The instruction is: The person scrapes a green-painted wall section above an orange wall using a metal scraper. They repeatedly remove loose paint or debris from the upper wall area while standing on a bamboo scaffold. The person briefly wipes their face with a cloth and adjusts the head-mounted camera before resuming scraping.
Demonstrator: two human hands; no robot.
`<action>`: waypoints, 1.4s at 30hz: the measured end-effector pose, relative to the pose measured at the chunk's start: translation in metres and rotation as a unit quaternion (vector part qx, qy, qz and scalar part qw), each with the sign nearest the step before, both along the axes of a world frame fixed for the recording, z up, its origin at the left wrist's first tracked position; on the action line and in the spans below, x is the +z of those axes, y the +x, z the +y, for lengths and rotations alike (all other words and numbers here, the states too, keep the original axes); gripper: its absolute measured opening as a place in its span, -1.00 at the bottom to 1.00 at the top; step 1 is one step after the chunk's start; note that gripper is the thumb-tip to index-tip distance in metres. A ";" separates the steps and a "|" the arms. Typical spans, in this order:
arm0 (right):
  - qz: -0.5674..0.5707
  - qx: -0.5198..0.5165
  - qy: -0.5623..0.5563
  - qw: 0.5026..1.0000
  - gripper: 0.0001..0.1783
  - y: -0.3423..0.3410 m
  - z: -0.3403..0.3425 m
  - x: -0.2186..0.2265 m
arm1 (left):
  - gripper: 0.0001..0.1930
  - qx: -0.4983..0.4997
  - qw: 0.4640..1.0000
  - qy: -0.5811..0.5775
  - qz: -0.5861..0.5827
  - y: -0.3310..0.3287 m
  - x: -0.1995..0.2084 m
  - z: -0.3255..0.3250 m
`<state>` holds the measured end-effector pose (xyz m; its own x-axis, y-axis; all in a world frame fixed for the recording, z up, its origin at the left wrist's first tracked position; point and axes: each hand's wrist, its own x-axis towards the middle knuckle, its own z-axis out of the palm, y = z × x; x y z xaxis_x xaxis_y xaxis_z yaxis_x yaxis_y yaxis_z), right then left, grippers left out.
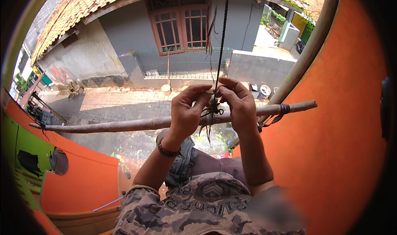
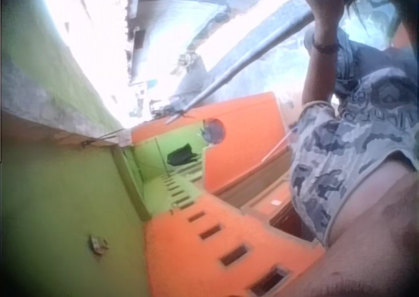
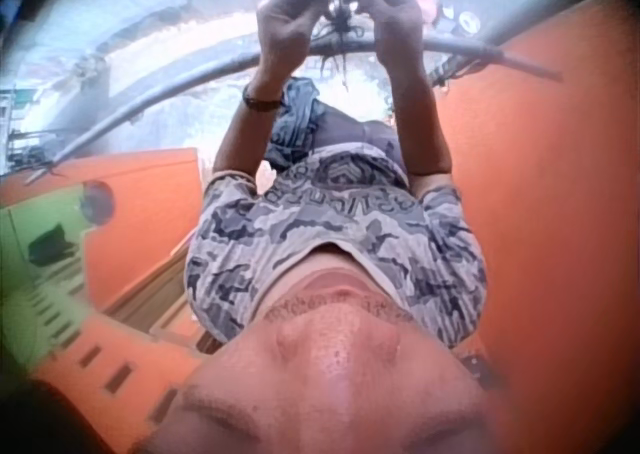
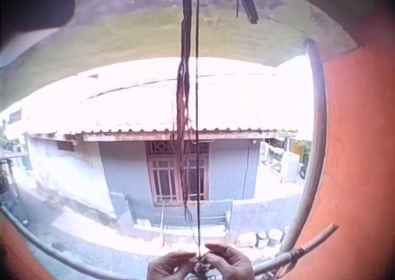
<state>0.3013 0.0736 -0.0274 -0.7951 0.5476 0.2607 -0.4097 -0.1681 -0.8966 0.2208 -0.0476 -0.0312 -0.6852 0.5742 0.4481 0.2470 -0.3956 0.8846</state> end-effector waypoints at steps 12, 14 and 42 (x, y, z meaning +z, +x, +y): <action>-0.003 -0.046 0.095 0.994 -0.78 0.004 -0.032 0.010 | -0.77 -0.042 0.998 0.045 -0.023 0.002 0.005 -0.017; -0.021 -0.026 0.069 0.997 -0.75 0.009 -0.032 0.013 | -0.78 -0.055 0.994 0.081 -0.040 -0.002 0.001 -0.019; -0.034 -0.061 0.099 0.993 -0.80 -0.003 -0.011 0.018 | -0.71 0.094 0.990 0.010 0.106 0.006 0.012 0.001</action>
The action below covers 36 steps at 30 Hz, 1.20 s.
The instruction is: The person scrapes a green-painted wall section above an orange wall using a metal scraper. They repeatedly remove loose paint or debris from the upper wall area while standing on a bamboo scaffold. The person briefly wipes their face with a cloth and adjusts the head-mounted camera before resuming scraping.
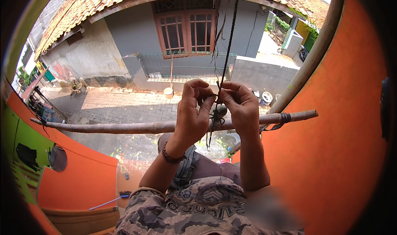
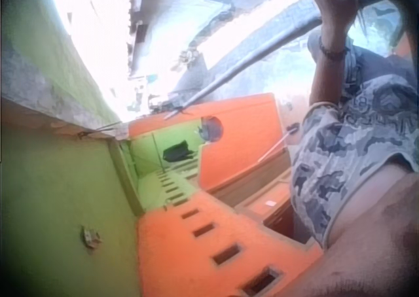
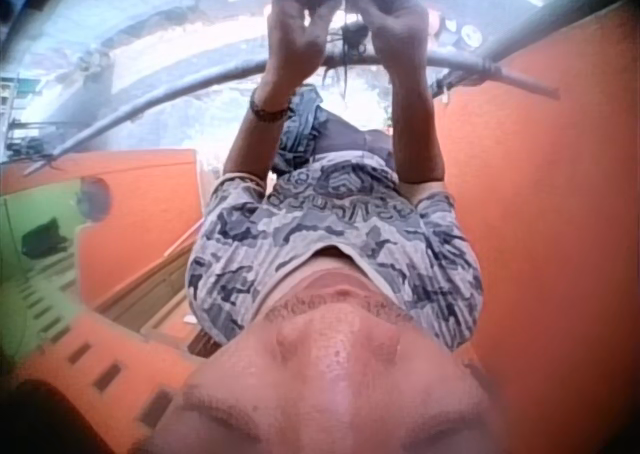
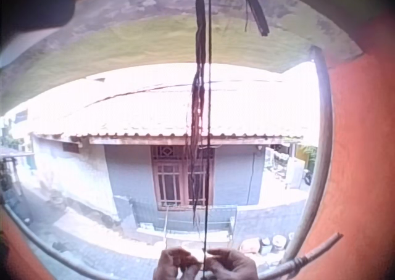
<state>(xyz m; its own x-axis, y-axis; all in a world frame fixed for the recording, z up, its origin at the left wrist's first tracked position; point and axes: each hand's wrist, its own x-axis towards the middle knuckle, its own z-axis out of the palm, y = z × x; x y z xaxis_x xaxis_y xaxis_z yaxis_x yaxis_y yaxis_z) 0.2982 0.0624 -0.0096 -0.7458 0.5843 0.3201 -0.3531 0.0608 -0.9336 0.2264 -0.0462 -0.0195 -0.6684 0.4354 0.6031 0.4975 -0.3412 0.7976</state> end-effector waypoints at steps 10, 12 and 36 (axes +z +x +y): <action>-0.099 0.119 0.127 0.980 -0.78 0.013 0.010 0.013 | -0.67 -0.019 0.997 -0.069 -0.014 -0.007 0.012 -0.020; -0.137 0.097 0.210 0.963 -0.77 0.016 0.006 0.020 | -0.66 -0.029 0.996 -0.075 -0.026 -0.007 0.014 -0.025; -0.114 0.270 -0.091 0.952 -0.64 -0.010 0.010 -0.014 | -0.70 -0.163 0.970 0.012 -0.180 -0.024 0.004 -0.029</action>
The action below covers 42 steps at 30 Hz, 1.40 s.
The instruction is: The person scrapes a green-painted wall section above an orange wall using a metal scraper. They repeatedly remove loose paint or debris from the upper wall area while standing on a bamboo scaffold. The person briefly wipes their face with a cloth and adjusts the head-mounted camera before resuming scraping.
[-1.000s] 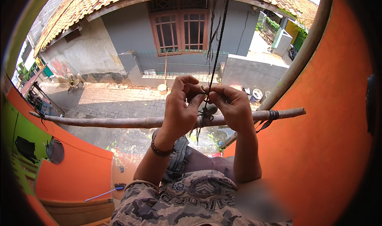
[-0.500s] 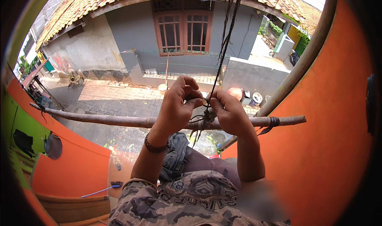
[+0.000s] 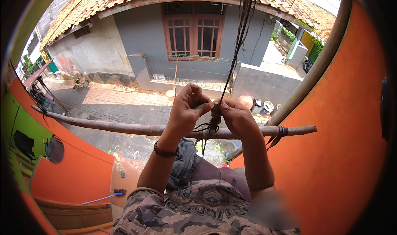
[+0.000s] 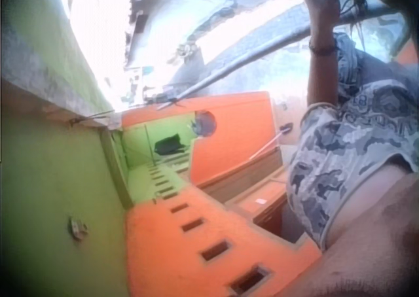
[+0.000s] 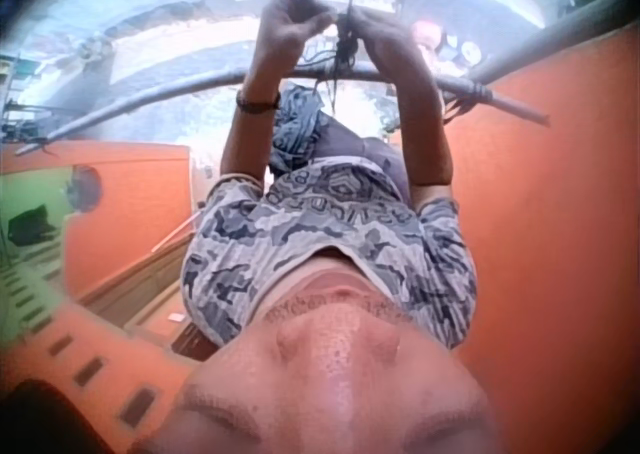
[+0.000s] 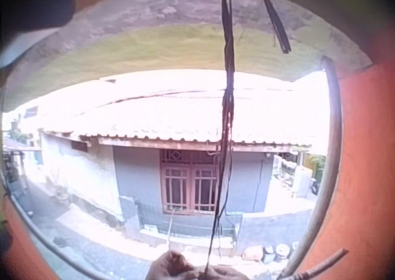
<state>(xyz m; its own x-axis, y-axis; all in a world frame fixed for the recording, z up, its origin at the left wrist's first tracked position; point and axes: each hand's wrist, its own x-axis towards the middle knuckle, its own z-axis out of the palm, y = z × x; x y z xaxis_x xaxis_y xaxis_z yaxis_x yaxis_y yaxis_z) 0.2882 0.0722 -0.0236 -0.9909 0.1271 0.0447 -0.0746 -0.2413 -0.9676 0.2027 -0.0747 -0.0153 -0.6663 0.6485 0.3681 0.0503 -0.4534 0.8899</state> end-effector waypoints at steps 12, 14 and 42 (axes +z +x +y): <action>0.075 -0.124 0.015 0.989 -0.58 -0.008 -0.015 -0.002 | -0.79 0.112 0.970 -0.090 0.195 0.018 0.003 0.000; 0.066 -0.125 0.030 0.990 -0.58 -0.008 -0.011 -0.005 | -0.80 0.128 0.959 -0.104 0.232 0.018 0.006 -0.001; 0.114 -0.101 0.155 0.976 -0.84 0.010 0.003 -0.020 | -0.90 0.121 0.980 0.112 0.107 0.009 -0.008 0.010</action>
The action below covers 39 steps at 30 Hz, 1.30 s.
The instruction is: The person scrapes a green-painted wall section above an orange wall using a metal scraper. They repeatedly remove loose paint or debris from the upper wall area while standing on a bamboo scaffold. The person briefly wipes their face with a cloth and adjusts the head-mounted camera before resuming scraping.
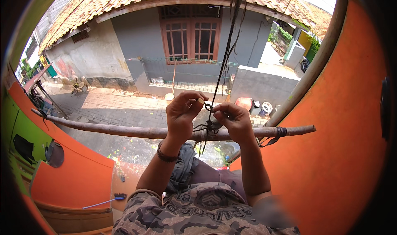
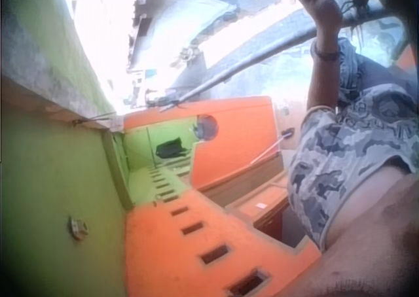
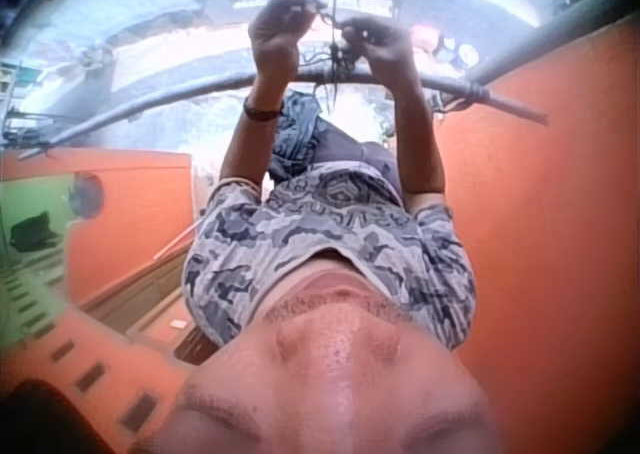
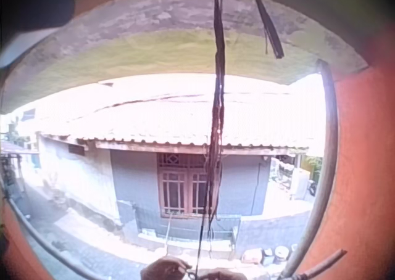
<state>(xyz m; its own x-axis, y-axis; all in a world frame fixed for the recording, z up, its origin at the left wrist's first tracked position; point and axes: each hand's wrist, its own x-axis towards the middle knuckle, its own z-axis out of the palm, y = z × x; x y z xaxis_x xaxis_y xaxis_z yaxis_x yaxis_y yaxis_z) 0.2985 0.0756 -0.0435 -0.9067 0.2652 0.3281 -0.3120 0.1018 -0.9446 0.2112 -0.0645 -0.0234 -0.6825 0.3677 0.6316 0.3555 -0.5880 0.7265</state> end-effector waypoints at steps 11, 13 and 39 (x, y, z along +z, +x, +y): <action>0.084 -0.187 0.221 0.953 -0.92 -0.003 -0.017 0.009 | -0.87 -0.195 0.957 0.130 -0.171 -0.003 0.002 0.012; 0.140 -0.229 0.286 0.920 -0.88 -0.008 -0.020 0.008 | -0.90 -0.182 0.959 0.133 -0.172 0.000 0.009 0.012; 0.002 0.052 0.177 0.983 -0.81 0.081 -0.040 -0.082 | -0.57 0.207 0.716 -0.618 0.251 0.043 -0.188 -0.121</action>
